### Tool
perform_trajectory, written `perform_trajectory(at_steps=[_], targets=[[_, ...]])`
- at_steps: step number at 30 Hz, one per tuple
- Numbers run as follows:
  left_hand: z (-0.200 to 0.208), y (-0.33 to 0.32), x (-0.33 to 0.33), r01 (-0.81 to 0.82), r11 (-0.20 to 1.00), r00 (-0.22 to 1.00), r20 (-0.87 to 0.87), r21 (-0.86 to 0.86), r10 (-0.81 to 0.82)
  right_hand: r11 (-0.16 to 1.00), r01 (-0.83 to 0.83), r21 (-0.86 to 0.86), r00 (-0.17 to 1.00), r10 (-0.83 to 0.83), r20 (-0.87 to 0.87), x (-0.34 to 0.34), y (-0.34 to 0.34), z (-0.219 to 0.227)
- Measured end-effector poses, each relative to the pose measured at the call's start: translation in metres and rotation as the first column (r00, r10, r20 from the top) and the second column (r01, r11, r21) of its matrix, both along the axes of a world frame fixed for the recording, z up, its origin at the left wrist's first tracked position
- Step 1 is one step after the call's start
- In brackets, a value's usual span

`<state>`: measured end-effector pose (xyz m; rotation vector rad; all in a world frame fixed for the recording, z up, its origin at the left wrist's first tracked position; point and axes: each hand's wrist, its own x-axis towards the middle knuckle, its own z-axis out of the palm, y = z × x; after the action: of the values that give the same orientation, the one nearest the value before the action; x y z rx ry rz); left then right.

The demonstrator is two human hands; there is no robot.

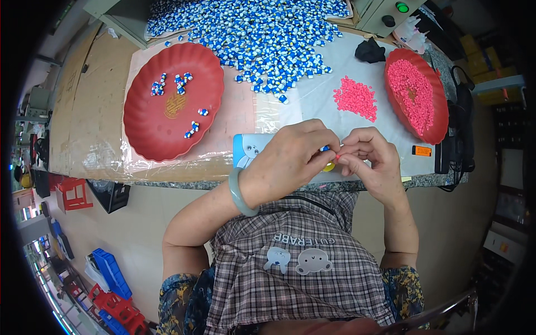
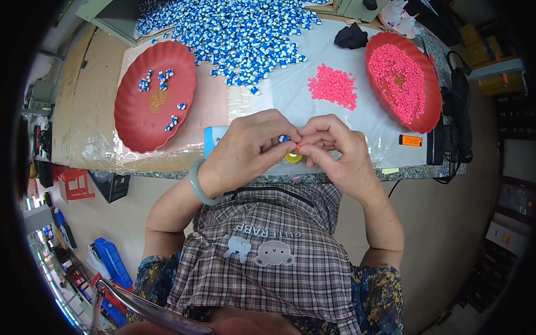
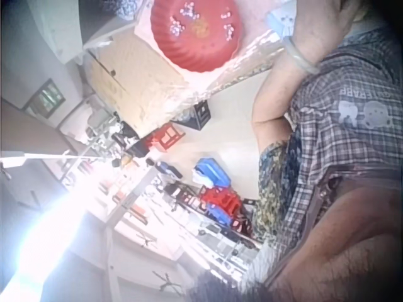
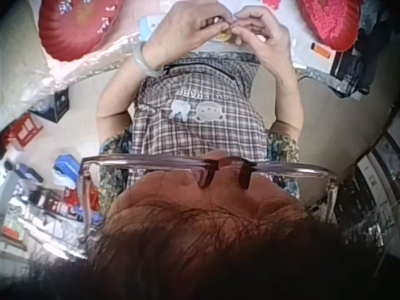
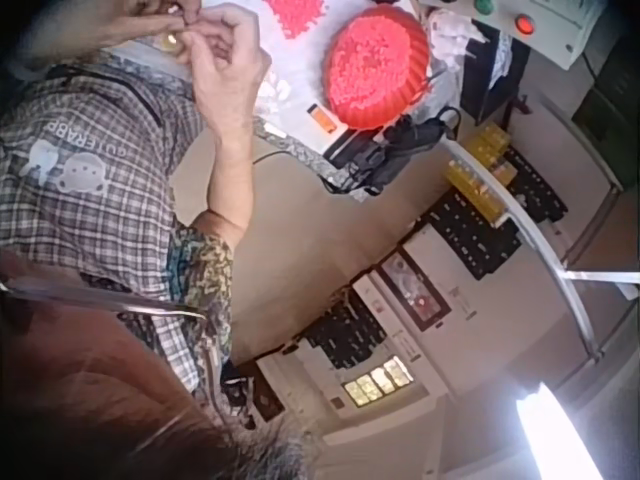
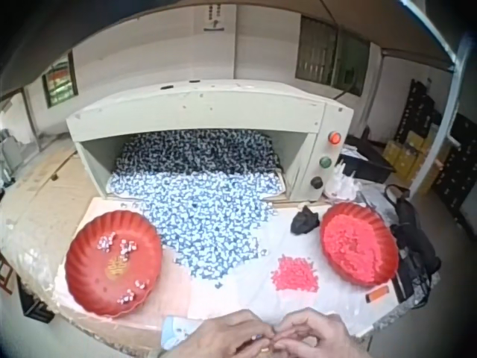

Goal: Assembling small blue and pink plastic components at a factory workbench.

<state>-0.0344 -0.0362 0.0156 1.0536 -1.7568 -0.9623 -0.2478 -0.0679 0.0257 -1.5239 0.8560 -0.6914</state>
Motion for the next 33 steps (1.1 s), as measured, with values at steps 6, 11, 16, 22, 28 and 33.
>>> perform_trajectory(at_steps=[6, 11, 16, 22, 28, 33], targets=[[0.002, 0.002, 0.000, 0.024, 0.998, 0.999, 0.047, -0.059, -0.021, 0.981, -0.037, -0.189, 0.989, 0.008, -0.150, 0.006, 0.003, 0.007], [0.013, 0.001, 0.005, 0.043, 0.993, 0.999, 0.012, 0.109, -0.045, 0.933, -0.028, -0.359, 0.989, -0.026, -0.144, 0.006, 0.007, 0.006], [0.001, 0.001, 0.007, 0.238, 0.840, 0.922, -0.386, 0.488, -0.036, 0.755, -0.046, -0.654, 0.985, -0.076, -0.158, 0.010, 0.010, 0.009], [-0.001, 0.000, 0.008, 0.293, 0.798, 0.899, -0.435, 0.527, -0.043, 0.498, -0.057, -0.865, 0.978, -0.148, -0.150, 0.014, 0.009, 0.000], [-0.006, 0.000, 0.006, 0.327, 0.773, 0.875, -0.483, 0.543, -0.031, 0.405, -0.032, -0.914, 0.977, -0.182, -0.115, 0.018, 0.007, -0.002], [0.006, 0.002, 0.018, 0.269, 0.798, 0.879, -0.477, 0.539, 0.026, 0.674, -0.061, -0.736, 0.976, -0.115, -0.186, 0.005, 0.003, 0.003]])
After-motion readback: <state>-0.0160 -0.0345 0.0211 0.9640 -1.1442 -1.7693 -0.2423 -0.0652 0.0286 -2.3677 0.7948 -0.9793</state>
